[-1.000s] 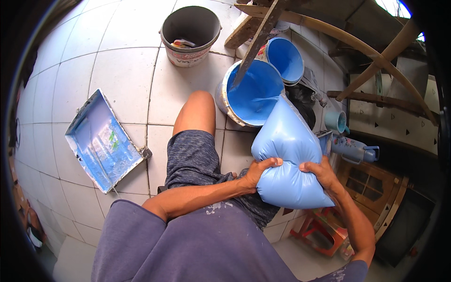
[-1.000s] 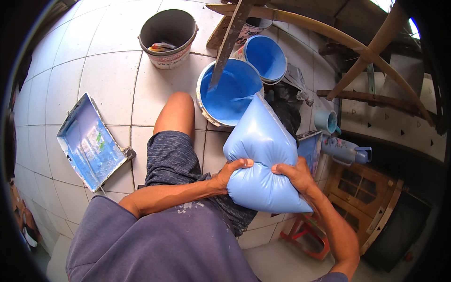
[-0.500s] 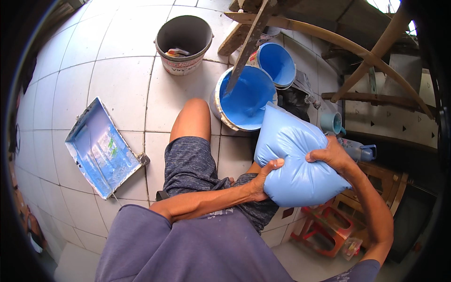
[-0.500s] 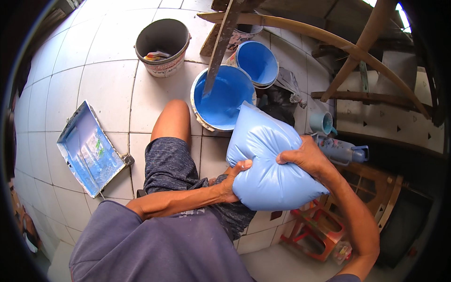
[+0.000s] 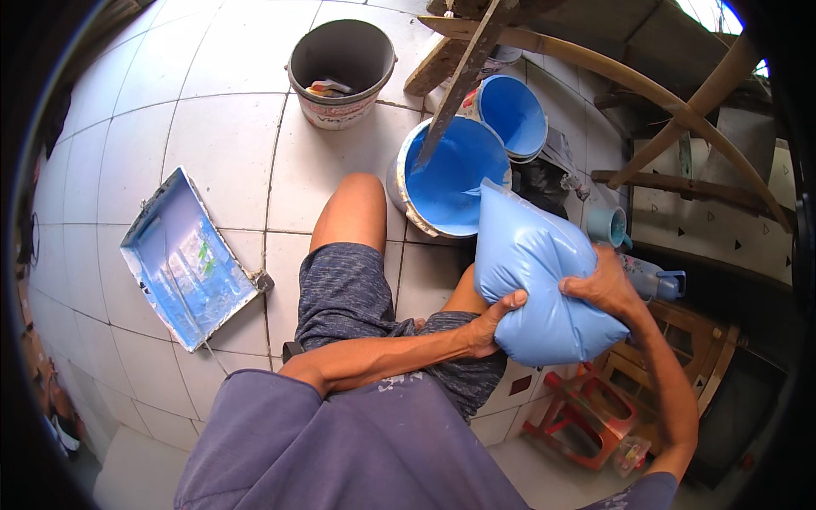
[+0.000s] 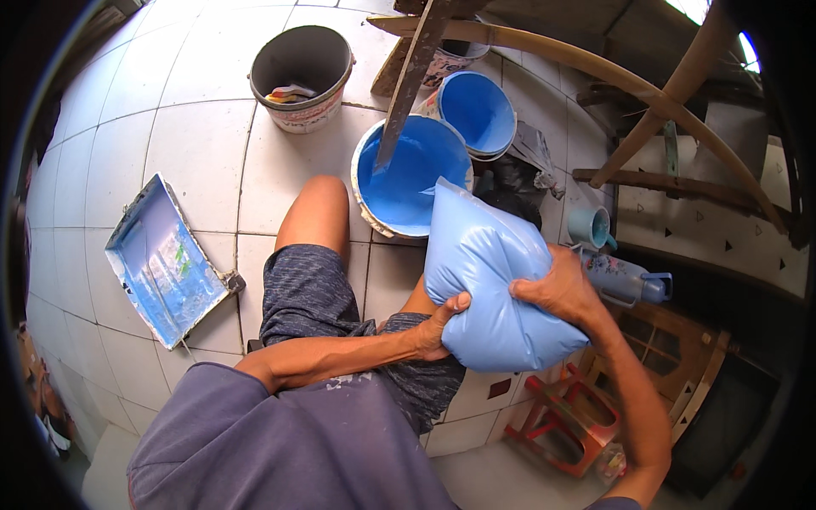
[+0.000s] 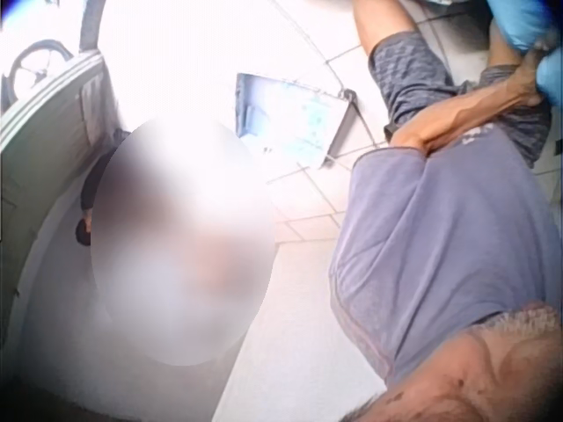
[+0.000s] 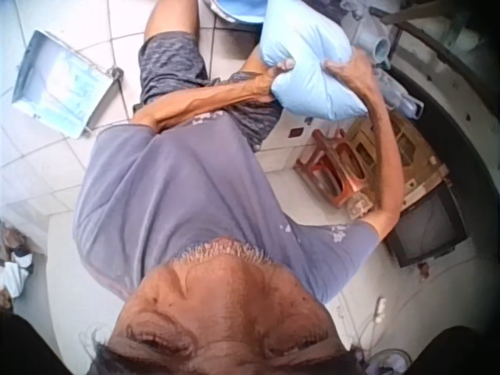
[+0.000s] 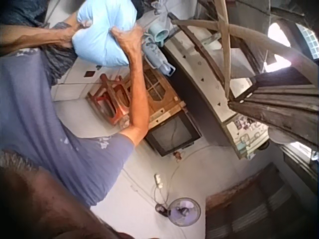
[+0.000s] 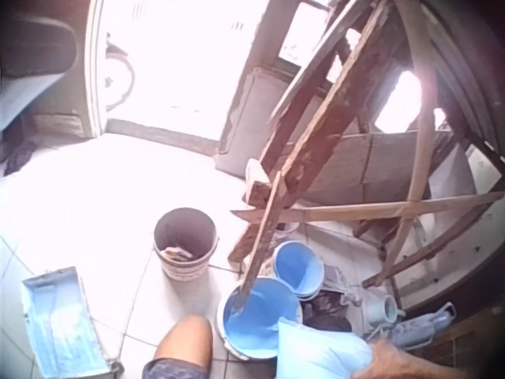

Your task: The person ties a plastic bag containing blue paint and then uses a wooden stirrer to mix blue paint in a bucket.

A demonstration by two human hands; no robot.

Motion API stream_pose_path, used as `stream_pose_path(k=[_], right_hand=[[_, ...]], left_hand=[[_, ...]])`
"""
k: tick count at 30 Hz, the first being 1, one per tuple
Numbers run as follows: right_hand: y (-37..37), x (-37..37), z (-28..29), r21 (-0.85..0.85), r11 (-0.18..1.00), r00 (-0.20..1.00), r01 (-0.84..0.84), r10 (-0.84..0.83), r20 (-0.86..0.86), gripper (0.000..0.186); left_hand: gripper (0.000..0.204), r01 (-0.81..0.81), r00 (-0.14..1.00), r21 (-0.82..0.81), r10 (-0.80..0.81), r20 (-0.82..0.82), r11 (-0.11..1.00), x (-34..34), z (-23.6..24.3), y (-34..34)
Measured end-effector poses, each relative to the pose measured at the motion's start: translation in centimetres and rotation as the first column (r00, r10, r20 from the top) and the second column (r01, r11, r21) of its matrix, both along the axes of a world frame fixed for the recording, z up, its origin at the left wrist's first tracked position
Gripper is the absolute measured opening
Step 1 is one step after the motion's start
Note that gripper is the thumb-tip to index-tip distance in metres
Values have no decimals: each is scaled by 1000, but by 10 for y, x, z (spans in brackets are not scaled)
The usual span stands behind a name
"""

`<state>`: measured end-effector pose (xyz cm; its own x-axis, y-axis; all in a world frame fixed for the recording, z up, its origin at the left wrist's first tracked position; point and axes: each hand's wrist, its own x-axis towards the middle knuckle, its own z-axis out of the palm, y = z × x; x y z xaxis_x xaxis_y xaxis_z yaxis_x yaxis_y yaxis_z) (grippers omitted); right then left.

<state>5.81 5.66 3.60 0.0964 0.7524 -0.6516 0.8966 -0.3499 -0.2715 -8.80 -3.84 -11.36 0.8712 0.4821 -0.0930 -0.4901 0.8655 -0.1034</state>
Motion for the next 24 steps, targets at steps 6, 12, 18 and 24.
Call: stream_pose_path(k=[6, 12, 18, 24], right_hand=[[-8, 2, -19, 16, 998, 977, -53, 49, 206, 91], [-18, 6, -29, 81, 977, 959, 200, -212, 188, 119], [-16, 24, -49, -18, 902, 895, 431, -430, -121, 107], [-9, 28, -47, -86, 905, 863, 416, -423, -275, 85]], left_hand=[[95, 44, 998, -98, -40, 40, 994, 2, -12, 1], [99, -8, 1000, -104, 11, 23, 995, 3, -14, 2], [99, -44, 998, -90, 40, -45, 995, 6, -14, 0], [94, -23, 997, -55, 18, -81, 998, 15, -19, 1]])
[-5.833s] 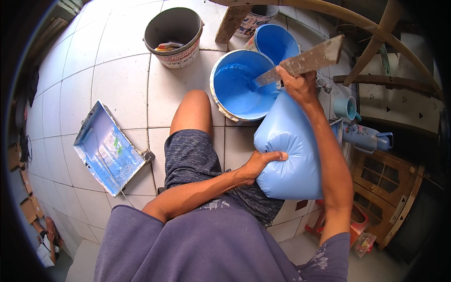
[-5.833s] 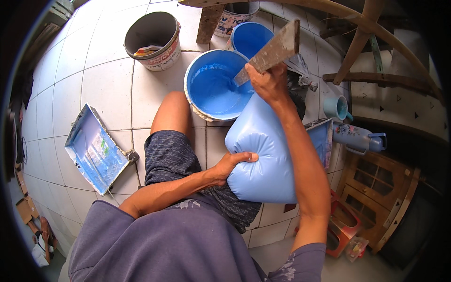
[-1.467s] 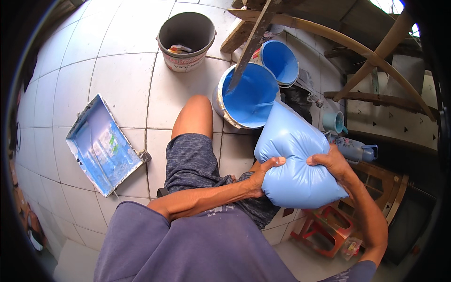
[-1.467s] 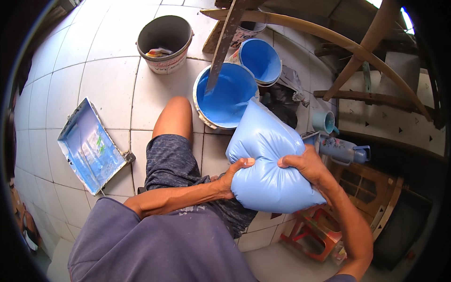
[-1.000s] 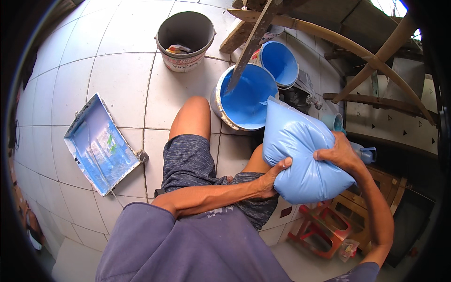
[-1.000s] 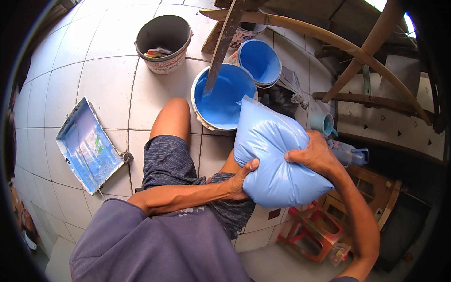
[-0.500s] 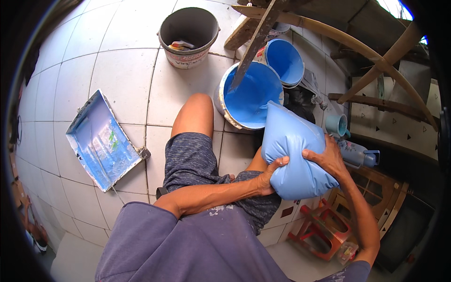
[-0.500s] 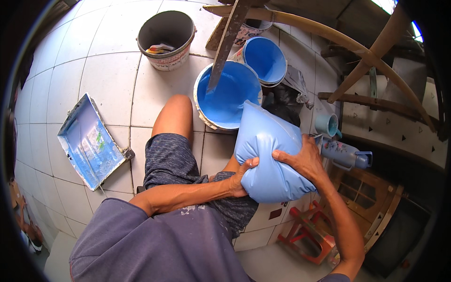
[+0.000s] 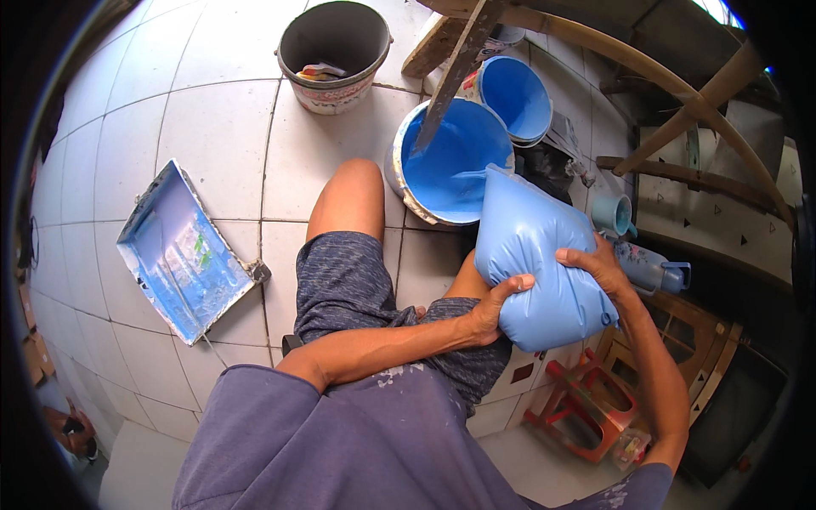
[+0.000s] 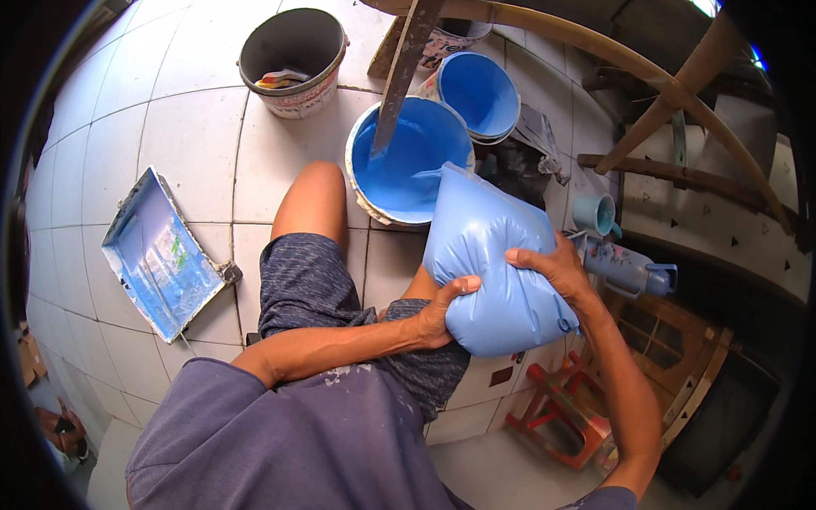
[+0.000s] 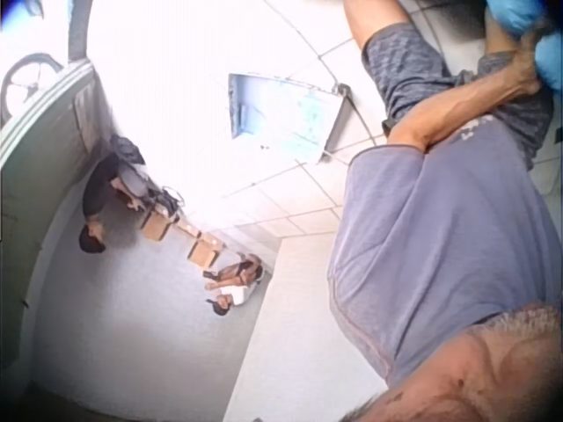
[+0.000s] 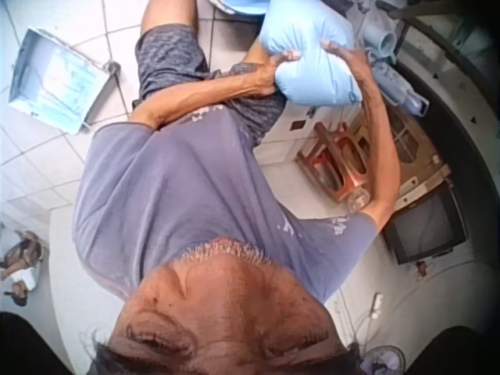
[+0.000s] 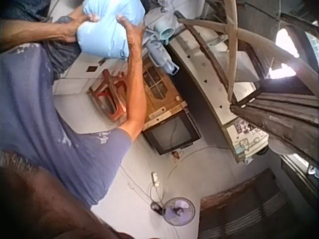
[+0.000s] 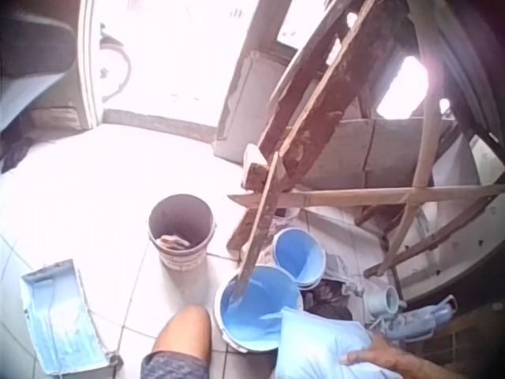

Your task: The person ties a plastic bag containing blue paint and then uses a wooden stirrer to mix blue paint in a bucket.

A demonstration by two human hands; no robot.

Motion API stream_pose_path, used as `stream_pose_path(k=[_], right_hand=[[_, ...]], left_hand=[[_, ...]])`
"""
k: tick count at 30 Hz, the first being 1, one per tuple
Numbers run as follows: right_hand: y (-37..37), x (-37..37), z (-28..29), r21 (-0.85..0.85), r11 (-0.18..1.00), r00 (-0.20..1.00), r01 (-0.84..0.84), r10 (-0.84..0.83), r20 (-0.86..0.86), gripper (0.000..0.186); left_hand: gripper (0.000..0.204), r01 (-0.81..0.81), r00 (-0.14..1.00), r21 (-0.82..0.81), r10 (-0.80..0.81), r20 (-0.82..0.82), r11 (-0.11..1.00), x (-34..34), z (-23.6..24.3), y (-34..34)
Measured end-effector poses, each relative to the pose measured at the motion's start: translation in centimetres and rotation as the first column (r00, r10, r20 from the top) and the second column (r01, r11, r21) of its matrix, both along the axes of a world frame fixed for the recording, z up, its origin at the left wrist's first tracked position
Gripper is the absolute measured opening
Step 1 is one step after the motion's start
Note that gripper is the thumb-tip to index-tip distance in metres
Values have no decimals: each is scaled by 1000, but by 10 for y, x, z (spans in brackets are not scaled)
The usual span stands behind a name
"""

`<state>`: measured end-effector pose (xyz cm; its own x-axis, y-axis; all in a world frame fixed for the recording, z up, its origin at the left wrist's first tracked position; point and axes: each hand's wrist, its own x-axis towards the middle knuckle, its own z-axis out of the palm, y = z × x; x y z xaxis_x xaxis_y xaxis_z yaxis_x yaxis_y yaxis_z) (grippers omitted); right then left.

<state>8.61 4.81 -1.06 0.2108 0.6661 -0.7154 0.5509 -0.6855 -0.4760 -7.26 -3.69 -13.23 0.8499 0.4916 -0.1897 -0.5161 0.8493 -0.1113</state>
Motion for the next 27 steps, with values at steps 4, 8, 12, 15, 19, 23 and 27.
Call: stream_pose_path(k=[4, 8, 12, 15, 19, 23, 27], right_hand=[[6, -2, 4, -6, 999, 999, -41, 41, -20, 72], [13, -17, 7, -20, 998, 996, -62, 61, -64, 68], [16, -22, 9, -23, 996, 994, -82, 80, -80, 67], [15, -23, 8, -33, 996, 993, -81, 78, -86, 66], [15, -25, 9, -31, 999, 994, -45, 42, -106, 62], [17, -24, 8, -37, 998, 994, -52, 48, -96, 60], [17, -29, 9, -32, 999, 997, -24, 21, -74, 61]], left_hand=[[92, -16, 999, -46, 14, -39, 999, 4, -4, -2], [93, -36, 999, -82, 34, -30, 996, -6, 3, 4], [94, -51, 999, -82, 49, -21, 995, -10, 4, 5], [93, -40, 999, -72, 40, -3, 997, -13, 2, 6], [93, -47, 999, -56, 46, -27, 997, -14, 2, 7], [92, -71, 996, -47, 67, -65, 996, -13, 1, 6], [88, -67, 996, -59, 63, -65, 996, -14, 2, 8]])
